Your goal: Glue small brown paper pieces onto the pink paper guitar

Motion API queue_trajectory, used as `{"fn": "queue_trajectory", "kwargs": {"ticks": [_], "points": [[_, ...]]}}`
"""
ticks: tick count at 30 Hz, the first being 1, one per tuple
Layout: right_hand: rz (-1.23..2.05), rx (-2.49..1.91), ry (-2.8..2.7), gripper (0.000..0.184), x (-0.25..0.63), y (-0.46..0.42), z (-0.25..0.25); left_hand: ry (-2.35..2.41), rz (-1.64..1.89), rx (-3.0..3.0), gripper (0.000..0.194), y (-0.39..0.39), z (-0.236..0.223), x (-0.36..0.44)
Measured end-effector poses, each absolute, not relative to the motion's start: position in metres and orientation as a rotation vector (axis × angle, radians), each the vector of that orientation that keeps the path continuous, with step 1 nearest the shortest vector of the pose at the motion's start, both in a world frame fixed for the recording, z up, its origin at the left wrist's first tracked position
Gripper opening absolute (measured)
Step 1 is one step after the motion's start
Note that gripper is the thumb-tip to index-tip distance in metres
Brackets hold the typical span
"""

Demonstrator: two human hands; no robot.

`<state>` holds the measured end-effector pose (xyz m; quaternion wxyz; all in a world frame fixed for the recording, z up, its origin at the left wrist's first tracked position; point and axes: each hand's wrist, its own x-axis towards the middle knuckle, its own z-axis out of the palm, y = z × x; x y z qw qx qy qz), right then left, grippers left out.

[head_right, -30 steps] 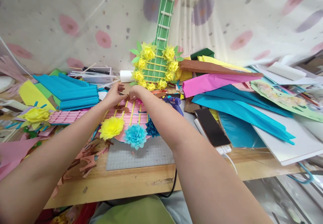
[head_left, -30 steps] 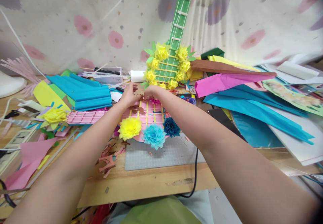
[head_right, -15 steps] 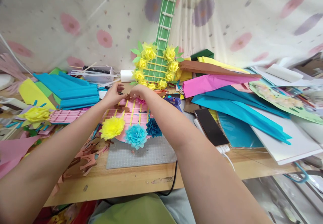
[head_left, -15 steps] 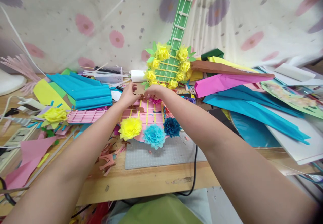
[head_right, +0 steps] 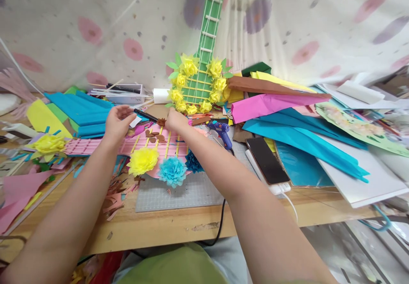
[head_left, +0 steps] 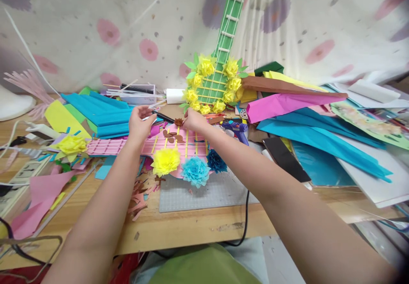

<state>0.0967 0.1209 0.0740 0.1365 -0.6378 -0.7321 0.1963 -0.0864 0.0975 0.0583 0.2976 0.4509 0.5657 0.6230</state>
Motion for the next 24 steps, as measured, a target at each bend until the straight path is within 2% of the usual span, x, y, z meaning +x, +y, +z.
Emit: {"fn": "queue_trajectory", "kwargs": {"ticks": [9,17,24], "points": [[0.441,-1.872,-2.117,0.037,0.088,0.114,0.068,1.513,1.729,1.032,0.031,0.090,0.047,-0.099],[0.557,-1.802,-2.045,0.040,0.096,0.110,0.074,1.538,1.830,0.912,0.026,0.092,0.053,-0.110],[0.599,-1.604,-1.753,0.036,0.133,0.106,0.088,1.575,1.939,1.018,0.027,0.092,0.055,-0.109]]}}
